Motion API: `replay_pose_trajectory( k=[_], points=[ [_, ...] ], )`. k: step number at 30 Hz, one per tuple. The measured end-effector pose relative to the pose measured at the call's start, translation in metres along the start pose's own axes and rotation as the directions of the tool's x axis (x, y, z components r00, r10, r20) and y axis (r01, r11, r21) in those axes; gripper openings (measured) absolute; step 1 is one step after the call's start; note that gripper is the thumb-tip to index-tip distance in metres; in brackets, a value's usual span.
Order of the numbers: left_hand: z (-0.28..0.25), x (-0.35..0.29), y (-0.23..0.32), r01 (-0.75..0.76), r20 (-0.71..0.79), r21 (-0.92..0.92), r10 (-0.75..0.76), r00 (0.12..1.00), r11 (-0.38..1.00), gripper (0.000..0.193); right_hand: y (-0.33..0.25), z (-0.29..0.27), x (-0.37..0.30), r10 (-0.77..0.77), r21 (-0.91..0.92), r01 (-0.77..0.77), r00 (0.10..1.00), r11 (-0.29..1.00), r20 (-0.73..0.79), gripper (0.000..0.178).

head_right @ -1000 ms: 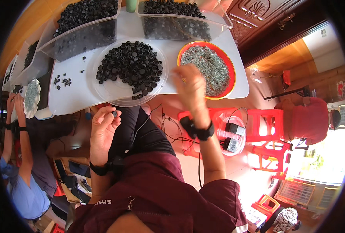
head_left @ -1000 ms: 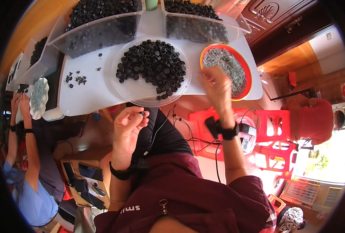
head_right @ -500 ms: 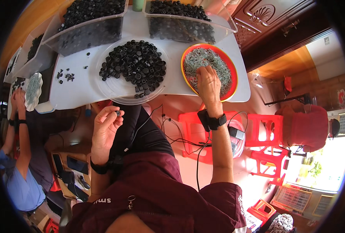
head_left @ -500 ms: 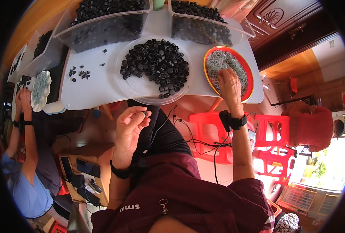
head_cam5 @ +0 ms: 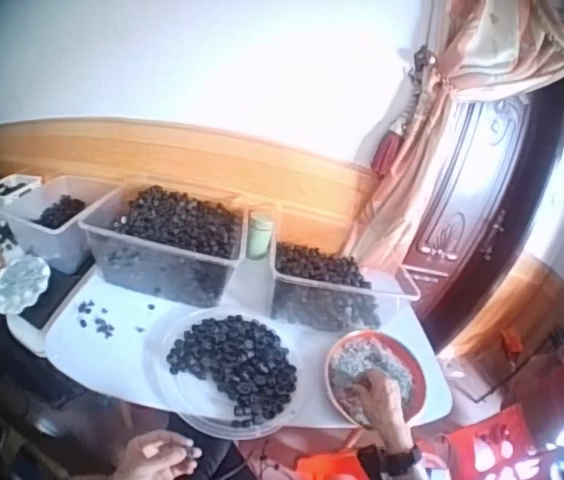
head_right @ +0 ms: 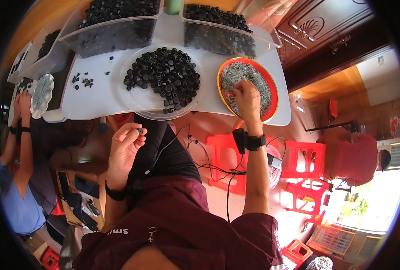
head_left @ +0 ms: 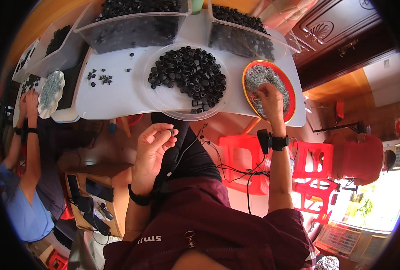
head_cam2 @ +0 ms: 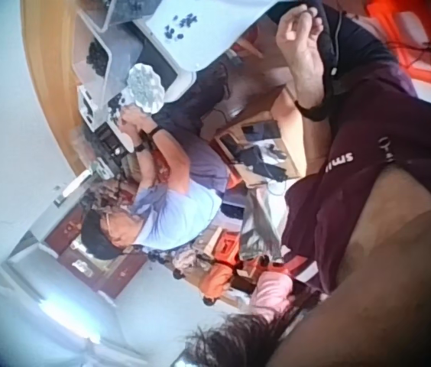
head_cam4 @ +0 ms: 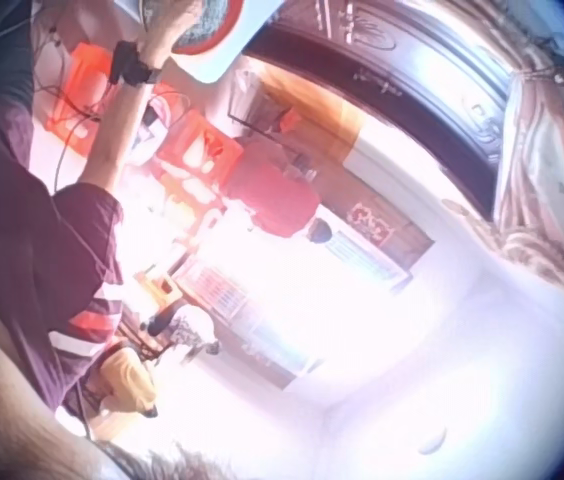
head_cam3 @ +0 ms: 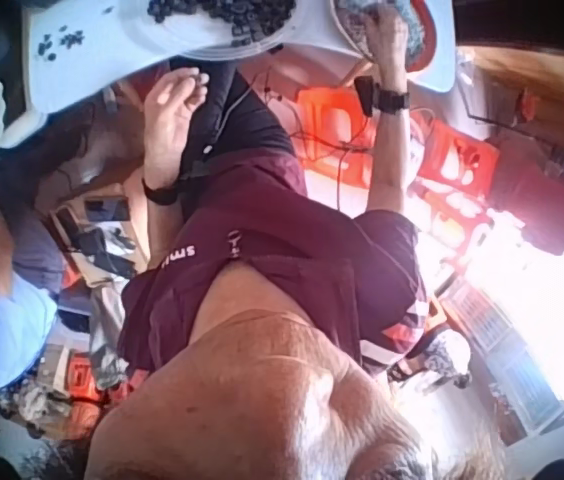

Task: Manually assembling small black plastic components by joining two parts.

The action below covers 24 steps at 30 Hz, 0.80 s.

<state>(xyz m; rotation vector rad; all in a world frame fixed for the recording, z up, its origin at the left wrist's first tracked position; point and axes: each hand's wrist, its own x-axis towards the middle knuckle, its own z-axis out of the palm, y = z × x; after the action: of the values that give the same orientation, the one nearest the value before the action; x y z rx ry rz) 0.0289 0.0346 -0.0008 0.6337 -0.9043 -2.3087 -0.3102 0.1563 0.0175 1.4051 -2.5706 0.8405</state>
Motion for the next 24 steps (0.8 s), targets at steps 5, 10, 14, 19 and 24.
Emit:
replay_pose_trajectory(
  k=[5, 10, 14, 19, 24],
  points=[
    [-0.003, -0.001, 0.001, 0.011, -0.021, -0.012, -0.011, 1.0, 1.0, 0.015, 0.004, -0.009, -0.001, 0.209, 0.296, -0.207, 0.978, 0.932, 0.025, 0.017],
    [0.001, 0.0, 0.001, 0.01, -0.014, -0.033, -0.011, 1.0, 0.999, 0.015, 0.004, -0.013, -0.001, 0.242, 0.458, -0.233, 0.969, 0.858, 0.04, 0.017],
    [-0.001, 0.0, 0.0, 0.007, -0.021, -0.035, -0.008, 1.0, 0.999, 0.015, -0.005, -0.023, 0.0, 0.316, 0.493, -0.314, 0.945, 0.811, 0.082, 0.016],
    [-0.001, 0.0, 0.0, 0.01, -0.011, -0.043, -0.01, 1.0, 0.999, 0.015, -0.002, -0.024, 0.0, 0.373, 0.535, -0.348, 0.925, 0.77, 0.064, 0.015],
    [-0.005, -0.003, 0.0, -0.03, 0.005, -0.031, 0.03, 1.0, 0.999, 0.017, 0.003, -0.017, 0.002, 0.278, 0.597, -0.214, 0.961, 0.773, -0.015, 0.017]
  ],
)
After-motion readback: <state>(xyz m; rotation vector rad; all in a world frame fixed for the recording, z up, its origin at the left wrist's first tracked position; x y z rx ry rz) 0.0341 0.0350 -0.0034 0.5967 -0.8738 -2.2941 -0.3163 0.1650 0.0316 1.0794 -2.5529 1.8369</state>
